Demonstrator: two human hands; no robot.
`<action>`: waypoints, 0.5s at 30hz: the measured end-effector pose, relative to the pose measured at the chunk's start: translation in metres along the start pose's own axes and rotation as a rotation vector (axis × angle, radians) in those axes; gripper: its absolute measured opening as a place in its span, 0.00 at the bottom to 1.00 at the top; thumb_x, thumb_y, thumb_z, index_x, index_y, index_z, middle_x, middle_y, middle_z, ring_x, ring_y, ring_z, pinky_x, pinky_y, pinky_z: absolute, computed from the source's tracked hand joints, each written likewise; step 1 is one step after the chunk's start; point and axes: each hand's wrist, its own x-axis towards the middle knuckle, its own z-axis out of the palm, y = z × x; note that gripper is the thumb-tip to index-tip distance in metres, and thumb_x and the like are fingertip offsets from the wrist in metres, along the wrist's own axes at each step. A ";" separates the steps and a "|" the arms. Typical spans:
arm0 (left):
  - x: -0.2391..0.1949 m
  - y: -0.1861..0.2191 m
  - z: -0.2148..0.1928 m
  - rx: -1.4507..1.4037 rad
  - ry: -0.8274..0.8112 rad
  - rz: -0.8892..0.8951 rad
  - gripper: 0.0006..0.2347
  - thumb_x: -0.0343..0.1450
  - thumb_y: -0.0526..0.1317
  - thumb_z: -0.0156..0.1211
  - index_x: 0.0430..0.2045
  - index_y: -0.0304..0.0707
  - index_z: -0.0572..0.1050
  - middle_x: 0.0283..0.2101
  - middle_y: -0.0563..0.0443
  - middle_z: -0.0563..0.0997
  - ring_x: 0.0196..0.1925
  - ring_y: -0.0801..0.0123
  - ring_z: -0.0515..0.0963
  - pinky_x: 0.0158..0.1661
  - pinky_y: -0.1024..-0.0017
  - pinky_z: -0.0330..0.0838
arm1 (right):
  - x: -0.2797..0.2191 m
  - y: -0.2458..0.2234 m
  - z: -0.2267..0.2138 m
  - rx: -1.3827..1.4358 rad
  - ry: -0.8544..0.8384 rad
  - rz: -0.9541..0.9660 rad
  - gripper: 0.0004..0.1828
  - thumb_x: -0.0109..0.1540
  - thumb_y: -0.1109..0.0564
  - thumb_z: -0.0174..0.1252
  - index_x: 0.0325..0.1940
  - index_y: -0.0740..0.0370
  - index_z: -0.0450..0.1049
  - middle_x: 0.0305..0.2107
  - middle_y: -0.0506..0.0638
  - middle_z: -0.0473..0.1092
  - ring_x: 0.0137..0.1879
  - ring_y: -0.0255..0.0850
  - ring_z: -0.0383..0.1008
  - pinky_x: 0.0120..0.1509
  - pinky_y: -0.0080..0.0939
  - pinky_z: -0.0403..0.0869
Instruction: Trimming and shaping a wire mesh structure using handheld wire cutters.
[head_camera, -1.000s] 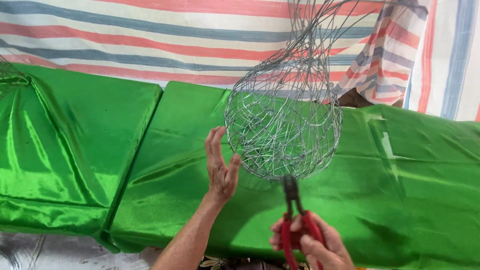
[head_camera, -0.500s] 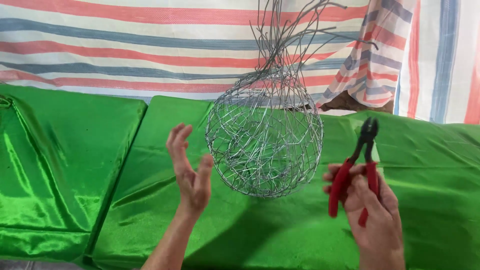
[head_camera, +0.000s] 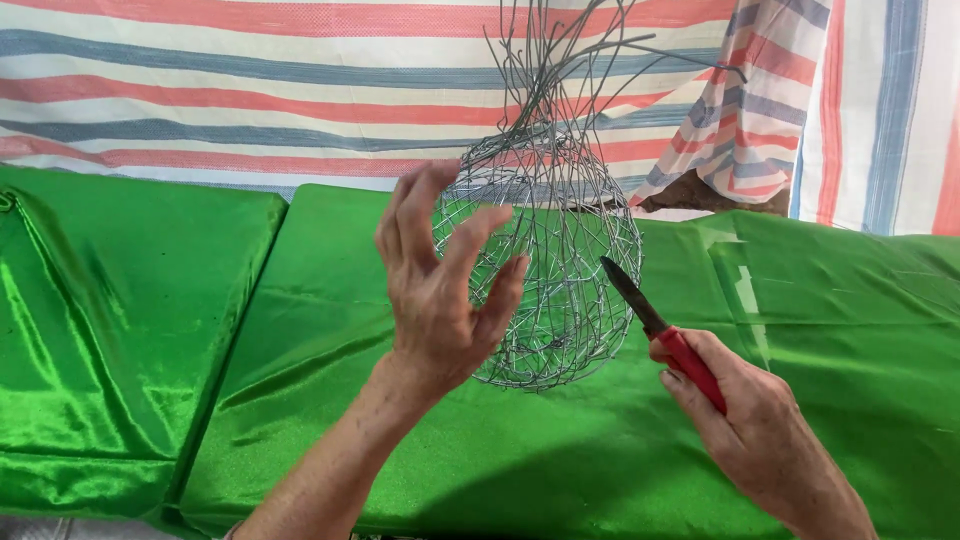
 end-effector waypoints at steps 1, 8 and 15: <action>0.004 0.001 0.003 0.001 -0.001 0.003 0.13 0.76 0.49 0.58 0.50 0.48 0.75 0.69 0.38 0.62 0.75 0.46 0.62 0.73 0.41 0.61 | 0.002 -0.005 -0.001 0.002 0.001 -0.001 0.23 0.63 0.50 0.54 0.62 0.52 0.71 0.47 0.45 0.82 0.42 0.34 0.86 0.48 0.38 0.85; 0.008 -0.002 0.026 -0.040 -0.051 -0.120 0.09 0.74 0.47 0.60 0.44 0.48 0.75 0.70 0.41 0.60 0.74 0.49 0.62 0.68 0.40 0.62 | 0.007 -0.013 0.004 0.025 0.010 0.000 0.16 0.65 0.49 0.54 0.55 0.53 0.72 0.35 0.43 0.79 0.33 0.34 0.76 0.37 0.38 0.77; -0.003 0.011 0.028 0.037 0.025 -0.021 0.06 0.75 0.44 0.60 0.38 0.45 0.78 0.67 0.35 0.66 0.72 0.45 0.64 0.72 0.41 0.59 | 0.011 -0.013 0.006 -0.083 0.111 -0.185 0.22 0.65 0.52 0.54 0.61 0.62 0.67 0.46 0.51 0.77 0.39 0.44 0.79 0.42 0.47 0.76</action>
